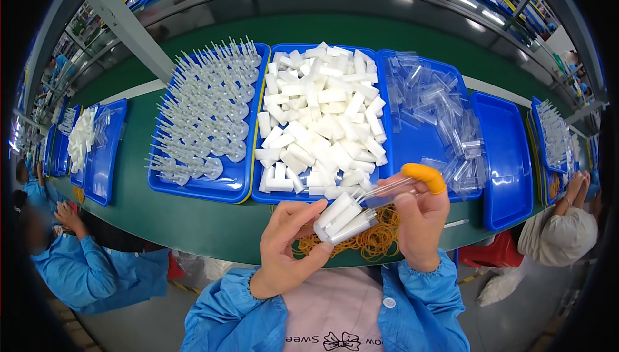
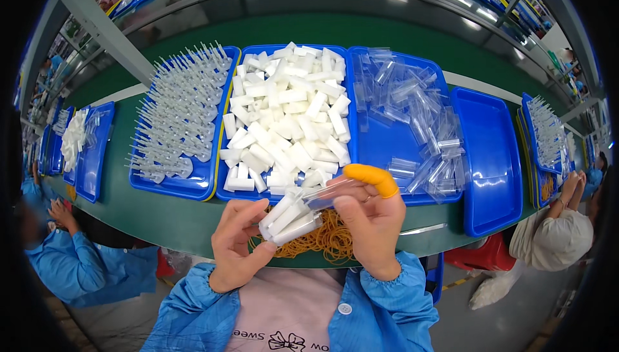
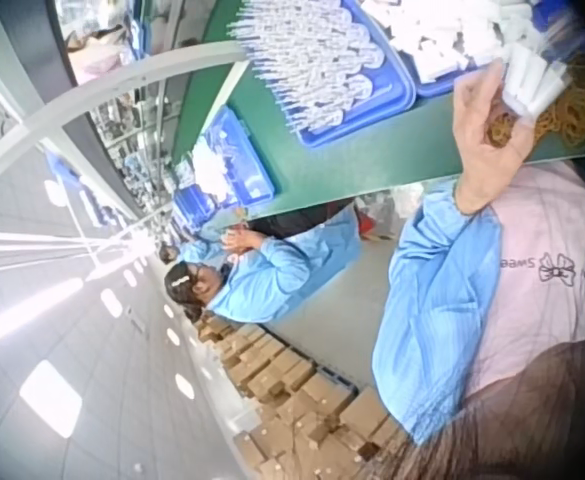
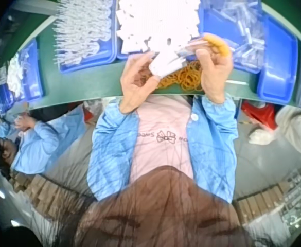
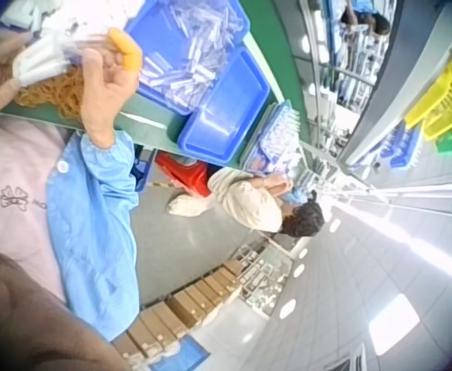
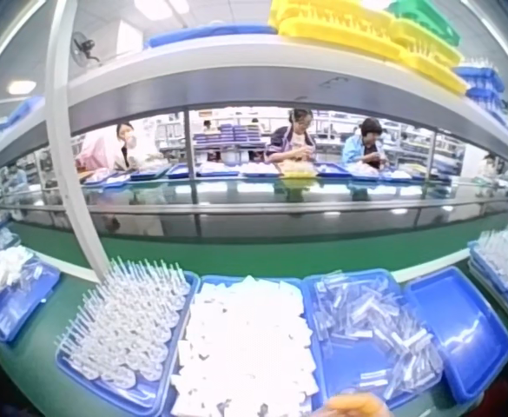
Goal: The person assembles small white plastic components by inserting them into clear plastic tubes. They then secure the assembled units with yellow rubber bands and place them into a blue tray. The process is repeated continuously with multiple units.
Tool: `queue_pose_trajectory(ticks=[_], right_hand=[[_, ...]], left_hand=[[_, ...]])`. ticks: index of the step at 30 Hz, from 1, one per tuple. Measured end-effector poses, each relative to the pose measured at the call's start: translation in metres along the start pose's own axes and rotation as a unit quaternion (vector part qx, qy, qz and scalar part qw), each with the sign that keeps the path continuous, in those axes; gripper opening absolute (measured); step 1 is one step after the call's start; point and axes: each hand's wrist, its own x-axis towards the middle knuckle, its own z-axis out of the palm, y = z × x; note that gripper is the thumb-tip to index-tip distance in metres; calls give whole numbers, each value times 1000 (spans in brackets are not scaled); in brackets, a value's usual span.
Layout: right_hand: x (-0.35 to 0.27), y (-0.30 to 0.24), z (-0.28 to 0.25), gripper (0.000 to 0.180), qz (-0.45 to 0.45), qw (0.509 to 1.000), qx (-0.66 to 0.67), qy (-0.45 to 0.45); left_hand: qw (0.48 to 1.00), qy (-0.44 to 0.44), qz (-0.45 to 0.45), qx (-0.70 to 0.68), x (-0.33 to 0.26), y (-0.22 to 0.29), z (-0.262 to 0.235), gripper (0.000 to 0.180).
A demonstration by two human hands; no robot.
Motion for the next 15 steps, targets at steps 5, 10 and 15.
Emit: queue_pose_trajectory(ticks=[5, 10, 15], right_hand=[[8, -2, -6, 32, 5, 1000, 22, -16], [6, -7, -3, 33, 63, 996, 21, -55], [7, -5, -8, 35, 56, 996, 45, -61]], left_hand=[[999, -36, 8, 31, 2, 0, -3, 54], [998, -49, 5, 40, 4, 1, -3, 54], [997, -57, 4, 52, 6, 4, -1, 55]])
